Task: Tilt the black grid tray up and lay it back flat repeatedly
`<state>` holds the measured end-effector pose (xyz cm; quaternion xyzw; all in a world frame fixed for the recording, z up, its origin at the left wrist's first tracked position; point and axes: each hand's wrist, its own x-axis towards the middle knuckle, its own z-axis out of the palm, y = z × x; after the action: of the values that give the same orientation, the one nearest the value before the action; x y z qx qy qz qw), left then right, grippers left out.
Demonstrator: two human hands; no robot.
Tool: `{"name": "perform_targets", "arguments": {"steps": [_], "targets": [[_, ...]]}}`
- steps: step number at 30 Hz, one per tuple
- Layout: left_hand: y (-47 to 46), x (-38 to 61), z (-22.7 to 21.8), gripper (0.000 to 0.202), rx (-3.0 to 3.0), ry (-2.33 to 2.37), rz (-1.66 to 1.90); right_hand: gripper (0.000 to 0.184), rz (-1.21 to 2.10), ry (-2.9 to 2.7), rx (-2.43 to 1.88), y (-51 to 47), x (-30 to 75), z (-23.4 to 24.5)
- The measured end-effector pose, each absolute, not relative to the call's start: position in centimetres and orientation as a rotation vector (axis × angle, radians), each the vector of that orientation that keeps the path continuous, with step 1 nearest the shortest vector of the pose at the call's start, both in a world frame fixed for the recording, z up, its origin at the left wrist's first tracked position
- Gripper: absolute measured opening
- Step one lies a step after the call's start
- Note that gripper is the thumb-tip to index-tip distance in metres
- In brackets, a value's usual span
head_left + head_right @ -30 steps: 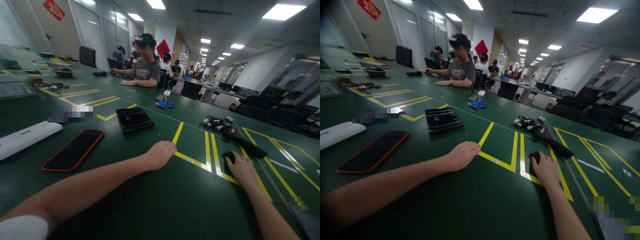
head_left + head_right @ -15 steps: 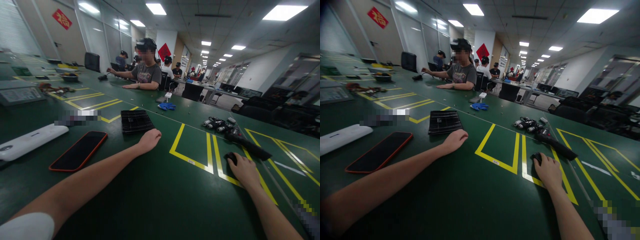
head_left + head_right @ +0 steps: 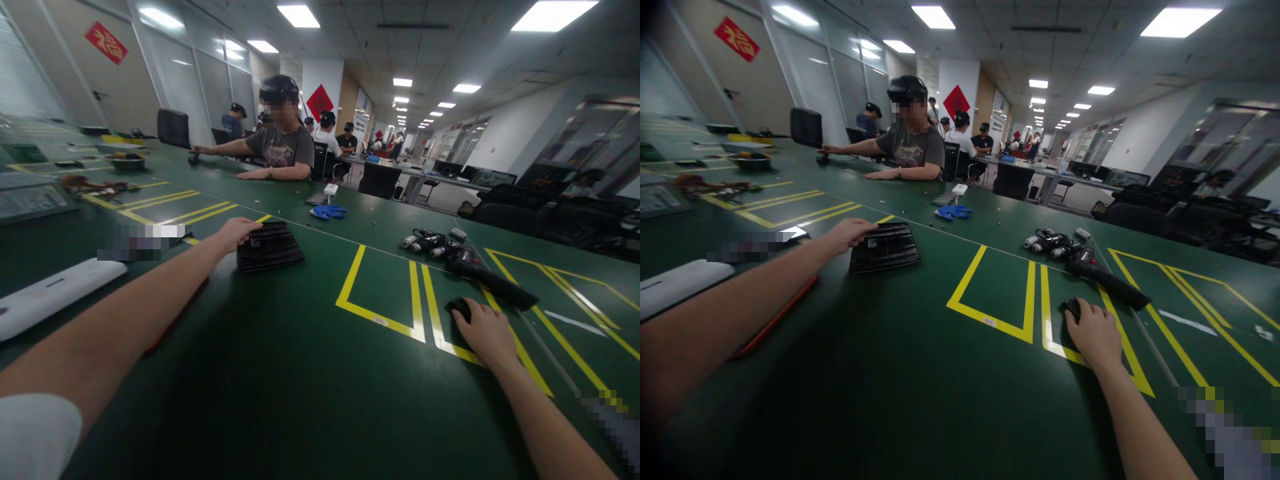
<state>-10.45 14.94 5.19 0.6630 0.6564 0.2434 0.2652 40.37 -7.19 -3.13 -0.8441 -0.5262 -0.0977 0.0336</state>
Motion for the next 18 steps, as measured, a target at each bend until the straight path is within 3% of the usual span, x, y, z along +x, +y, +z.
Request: {"name": "perform_targets", "arguments": {"steps": [5,8,13,18], "targets": [[16.1,-10.1,4.5,0.020,2.094,1.913,0.135,0.058,-0.272,-1.614,-2.590,-7.2,40.4,-3.1],[15.8,-9.8,4.9,0.024,2.202,1.934,0.001,0.059,-0.222,-1.587,-2.575,-7.2,40.9,-3.1],[13.3,-7.8,4.8,0.036,2.333,1.985,-0.018,0.056,-0.066,-1.552,-2.350,-6.8,39.0,-3.1],[8.6,-1.4,3.9,0.043,2.293,1.750,0.286,0.052,0.264,-1.597,-1.833,-6.5,30.9,-2.8]]}}
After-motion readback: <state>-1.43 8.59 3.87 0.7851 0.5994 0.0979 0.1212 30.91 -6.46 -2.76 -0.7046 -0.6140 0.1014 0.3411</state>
